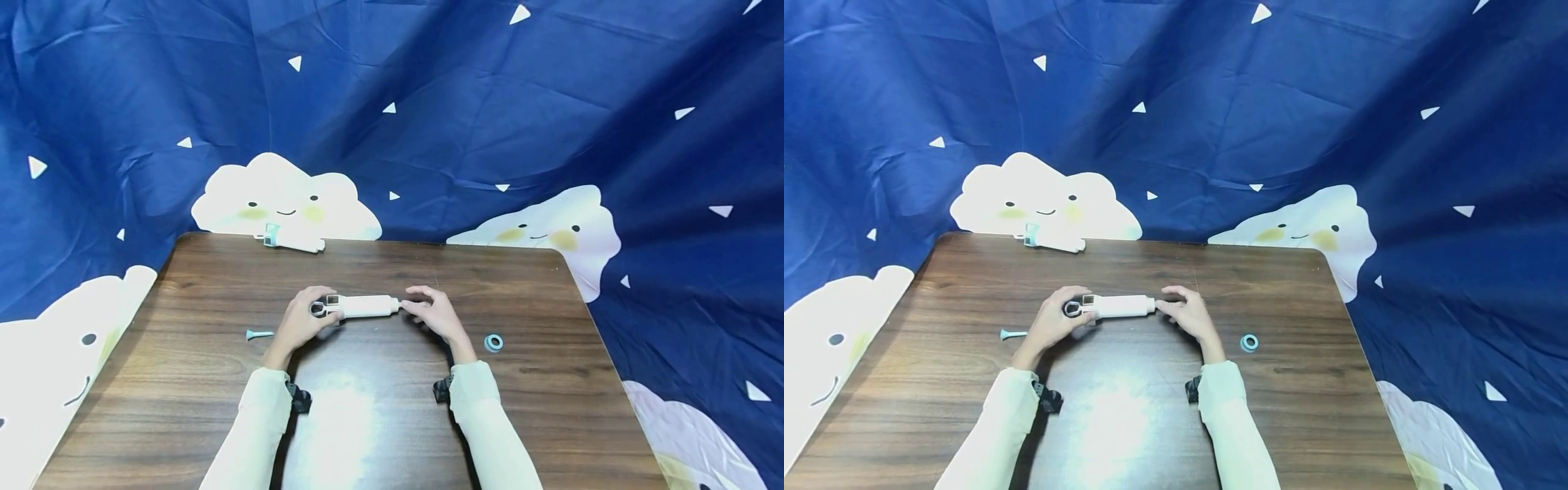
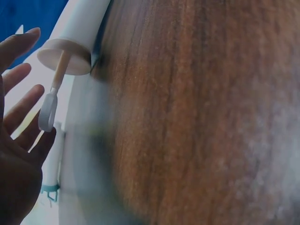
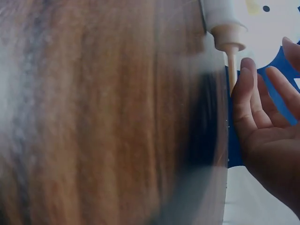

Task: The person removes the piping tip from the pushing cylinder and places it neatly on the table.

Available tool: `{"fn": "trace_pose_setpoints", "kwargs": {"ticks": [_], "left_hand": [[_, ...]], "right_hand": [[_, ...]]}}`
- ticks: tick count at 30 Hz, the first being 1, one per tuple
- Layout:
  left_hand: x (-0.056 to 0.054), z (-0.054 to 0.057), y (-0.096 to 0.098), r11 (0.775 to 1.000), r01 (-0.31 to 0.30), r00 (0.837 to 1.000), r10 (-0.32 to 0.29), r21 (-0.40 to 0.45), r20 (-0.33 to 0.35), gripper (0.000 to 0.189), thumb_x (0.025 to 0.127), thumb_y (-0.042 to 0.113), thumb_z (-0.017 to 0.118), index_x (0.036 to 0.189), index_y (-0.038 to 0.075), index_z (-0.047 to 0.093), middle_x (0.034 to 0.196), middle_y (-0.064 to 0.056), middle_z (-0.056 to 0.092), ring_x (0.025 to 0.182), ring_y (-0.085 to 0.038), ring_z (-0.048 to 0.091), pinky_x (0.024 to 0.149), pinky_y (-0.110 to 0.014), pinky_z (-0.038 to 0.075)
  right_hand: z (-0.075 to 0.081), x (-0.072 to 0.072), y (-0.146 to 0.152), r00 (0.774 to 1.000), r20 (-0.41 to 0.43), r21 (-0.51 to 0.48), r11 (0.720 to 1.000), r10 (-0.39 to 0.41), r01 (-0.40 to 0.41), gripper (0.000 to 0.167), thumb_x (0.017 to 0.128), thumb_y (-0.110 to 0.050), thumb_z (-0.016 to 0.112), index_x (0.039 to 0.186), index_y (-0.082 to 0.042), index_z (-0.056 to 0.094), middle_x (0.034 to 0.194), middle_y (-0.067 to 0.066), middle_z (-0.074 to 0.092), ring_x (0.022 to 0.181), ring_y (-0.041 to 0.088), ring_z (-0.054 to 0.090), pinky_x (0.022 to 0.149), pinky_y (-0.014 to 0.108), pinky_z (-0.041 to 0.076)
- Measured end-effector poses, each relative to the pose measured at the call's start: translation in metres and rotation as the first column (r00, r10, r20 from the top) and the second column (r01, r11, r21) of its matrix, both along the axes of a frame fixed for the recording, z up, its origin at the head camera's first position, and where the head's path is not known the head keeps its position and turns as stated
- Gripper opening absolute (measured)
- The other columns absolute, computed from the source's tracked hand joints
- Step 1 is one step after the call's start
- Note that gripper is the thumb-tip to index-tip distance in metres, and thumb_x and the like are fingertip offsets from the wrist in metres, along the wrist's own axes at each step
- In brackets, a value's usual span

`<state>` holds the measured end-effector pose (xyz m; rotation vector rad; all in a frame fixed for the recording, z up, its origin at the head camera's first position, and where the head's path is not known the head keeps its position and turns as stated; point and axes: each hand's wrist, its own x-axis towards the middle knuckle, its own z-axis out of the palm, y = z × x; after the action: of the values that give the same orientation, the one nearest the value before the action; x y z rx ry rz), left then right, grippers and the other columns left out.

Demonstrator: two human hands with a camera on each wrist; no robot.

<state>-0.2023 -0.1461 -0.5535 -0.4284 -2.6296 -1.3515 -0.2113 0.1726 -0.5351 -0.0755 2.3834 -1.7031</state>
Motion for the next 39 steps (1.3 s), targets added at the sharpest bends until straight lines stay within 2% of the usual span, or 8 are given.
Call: {"fn": "trace_pose_setpoints", "kwargs": {"ticks": [4, 9, 14, 19, 22, 27, 32, 39], "left_hand": [[-0.003, -0.003, 0.003, 1.0, 0.018, 0.999, -0.018, 0.0, 0.046, 0.047, 0.083, 0.031, 0.086, 0.122, 0.011, 0.071, 0.128, -0.007, 0.065, 0.123, -0.03, 0.057, 0.105, -0.052, 0.042], [-0.005, -0.006, 0.006, 0.999, 0.032, 0.997, -0.032, 0.007, 0.064, 0.048, 0.082, 0.03, 0.086, 0.123, 0.011, 0.071, 0.129, -0.006, 0.064, 0.125, -0.029, 0.057, 0.106, -0.051, 0.042], [-0.007, -0.006, 0.009, 0.999, 0.036, 0.996, -0.037, 0.013, 0.085, 0.048, 0.083, 0.028, 0.086, 0.125, 0.01, 0.07, 0.129, -0.007, 0.064, 0.126, -0.029, 0.056, 0.107, -0.05, 0.041], [-0.009, -0.006, 0.011, 1.0, 0.027, 0.995, -0.028, 0.013, 0.099, 0.049, 0.082, 0.026, 0.086, 0.126, 0.011, 0.07, 0.129, -0.008, 0.065, 0.12, -0.029, 0.059, 0.103, -0.051, 0.044], [-0.01, -0.007, 0.011, 0.999, 0.036, 0.994, -0.037, 0.011, 0.104, 0.051, 0.082, 0.025, 0.086, 0.128, 0.011, 0.068, 0.128, -0.009, 0.065, 0.117, -0.03, 0.061, 0.101, -0.051, 0.046], [-0.013, -0.01, 0.012, 0.999, 0.053, 0.991, -0.054, 0.008, 0.124, 0.055, 0.082, 0.025, 0.087, 0.13, 0.01, 0.067, 0.128, -0.01, 0.064, 0.116, -0.03, 0.062, 0.102, -0.05, 0.046], [-0.017, -0.008, 0.015, 0.998, 0.055, 0.984, -0.056, 0.009, 0.17, 0.058, 0.08, 0.027, 0.088, 0.131, 0.011, 0.067, 0.124, -0.009, 0.066, 0.115, -0.029, 0.061, 0.101, -0.049, 0.045], [-0.012, -0.007, 0.018, 0.999, 0.048, 0.985, -0.048, 0.002, 0.166, 0.055, 0.08, 0.025, 0.088, 0.129, 0.011, 0.067, 0.115, -0.01, 0.068, 0.105, -0.028, 0.061, 0.094, -0.049, 0.047]], "right_hand": [[-0.005, -0.002, -0.002, 1.0, 0.009, 0.015, 1.0, -0.007, 0.007, 0.045, 0.093, -0.024, 0.075, 0.132, -0.004, 0.065, 0.103, 0.015, 0.074, 0.074, 0.028, 0.071, 0.062, 0.035, 0.056], [-0.007, -0.003, -0.005, 1.0, 0.018, -0.02, 1.0, 0.002, -0.002, 0.039, 0.093, -0.019, 0.075, 0.128, -0.003, 0.068, 0.108, 0.016, 0.072, 0.082, 0.024, 0.071, 0.068, 0.034, 0.059], [-0.009, -0.005, -0.008, 0.999, 0.032, -0.08, 0.997, 0.011, -0.009, 0.036, 0.095, -0.014, 0.073, 0.127, 0.002, 0.066, 0.116, 0.02, 0.069, 0.092, 0.026, 0.072, 0.072, 0.036, 0.061], [-0.014, -0.008, -0.012, 0.999, 0.049, -0.16, 0.987, 0.016, -0.008, 0.035, 0.096, -0.006, 0.07, 0.127, 0.008, 0.064, 0.12, 0.025, 0.067, 0.096, 0.029, 0.072, 0.077, 0.037, 0.061], [-0.016, -0.007, -0.015, 0.998, 0.055, -0.199, 0.98, 0.008, 0.003, 0.035, 0.096, -0.002, 0.069, 0.128, 0.009, 0.062, 0.119, 0.025, 0.066, 0.095, 0.029, 0.072, 0.078, 0.037, 0.06], [-0.017, -0.007, -0.018, 0.998, 0.067, -0.203, 0.979, 0.01, 0.004, 0.036, 0.096, 0.0, 0.068, 0.13, 0.008, 0.061, 0.119, 0.025, 0.067, 0.093, 0.026, 0.072, 0.079, 0.037, 0.06], [-0.017, -0.01, -0.019, 0.998, 0.052, -0.207, 0.978, 0.044, -0.032, 0.037, 0.096, 0.002, 0.067, 0.13, 0.011, 0.06, 0.117, 0.027, 0.066, 0.092, 0.029, 0.072, 0.083, 0.04, 0.059], [-0.018, -0.009, -0.019, 0.998, 0.048, -0.202, 0.979, 0.044, -0.033, 0.033, 0.094, 0.006, 0.067, 0.126, 0.01, 0.063, 0.105, 0.021, 0.069, 0.086, 0.026, 0.073, 0.077, 0.035, 0.06]]}}
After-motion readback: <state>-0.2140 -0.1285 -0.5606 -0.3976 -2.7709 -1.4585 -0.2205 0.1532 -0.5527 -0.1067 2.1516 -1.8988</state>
